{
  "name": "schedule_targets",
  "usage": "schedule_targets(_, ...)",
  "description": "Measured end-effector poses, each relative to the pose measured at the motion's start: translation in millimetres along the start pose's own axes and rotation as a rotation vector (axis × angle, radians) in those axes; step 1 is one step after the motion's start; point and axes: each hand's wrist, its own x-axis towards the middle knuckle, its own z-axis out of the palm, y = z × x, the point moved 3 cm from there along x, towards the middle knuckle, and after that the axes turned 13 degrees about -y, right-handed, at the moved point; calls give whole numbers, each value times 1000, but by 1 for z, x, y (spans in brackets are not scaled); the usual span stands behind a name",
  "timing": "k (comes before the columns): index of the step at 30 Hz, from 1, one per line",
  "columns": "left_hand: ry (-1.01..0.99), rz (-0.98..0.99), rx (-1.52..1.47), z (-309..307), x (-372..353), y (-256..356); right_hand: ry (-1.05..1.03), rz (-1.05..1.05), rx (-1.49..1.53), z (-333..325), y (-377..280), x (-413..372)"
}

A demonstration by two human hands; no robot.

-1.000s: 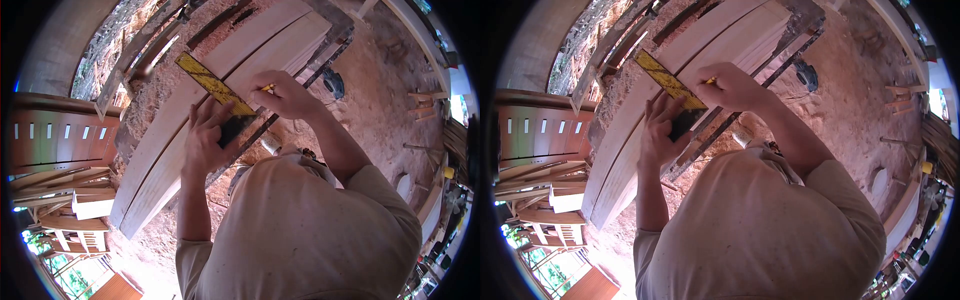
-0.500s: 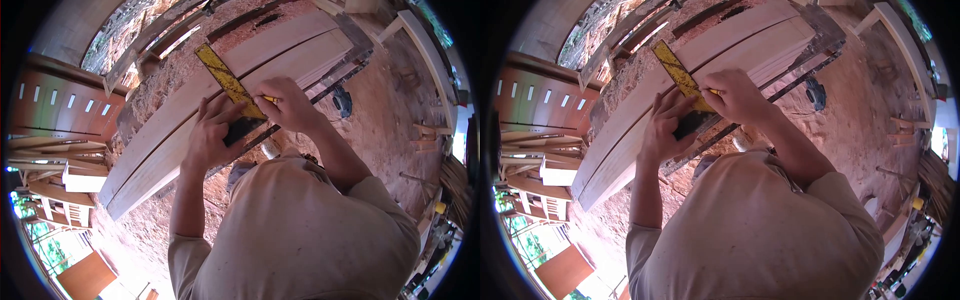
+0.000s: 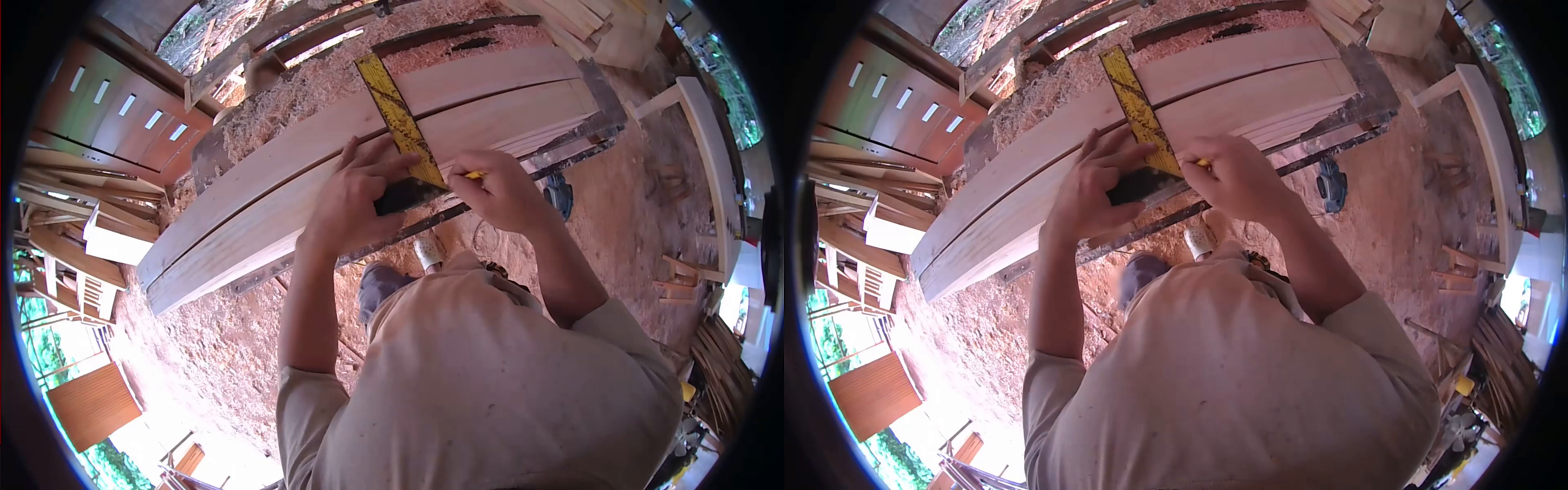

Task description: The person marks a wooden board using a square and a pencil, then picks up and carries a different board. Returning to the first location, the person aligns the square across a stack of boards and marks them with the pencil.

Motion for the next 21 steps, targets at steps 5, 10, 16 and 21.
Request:
schedule_targets(5, 57, -33, -22, 5, -3, 2, 181, 111, 238, 5, 19, -20)
schedule_targets(10, 88, 79, 96, 2, -7, 2, 418, -68, 258, 1, -15, -12)
schedule_targets(16, 279, 2, -70, 3, -76, -4, 612, -40, 311, 7, 8, -32)
schedule_targets(21, 401, -180, -65, -10, -197, -20, 581, 73, 304, 37, 11, -47)
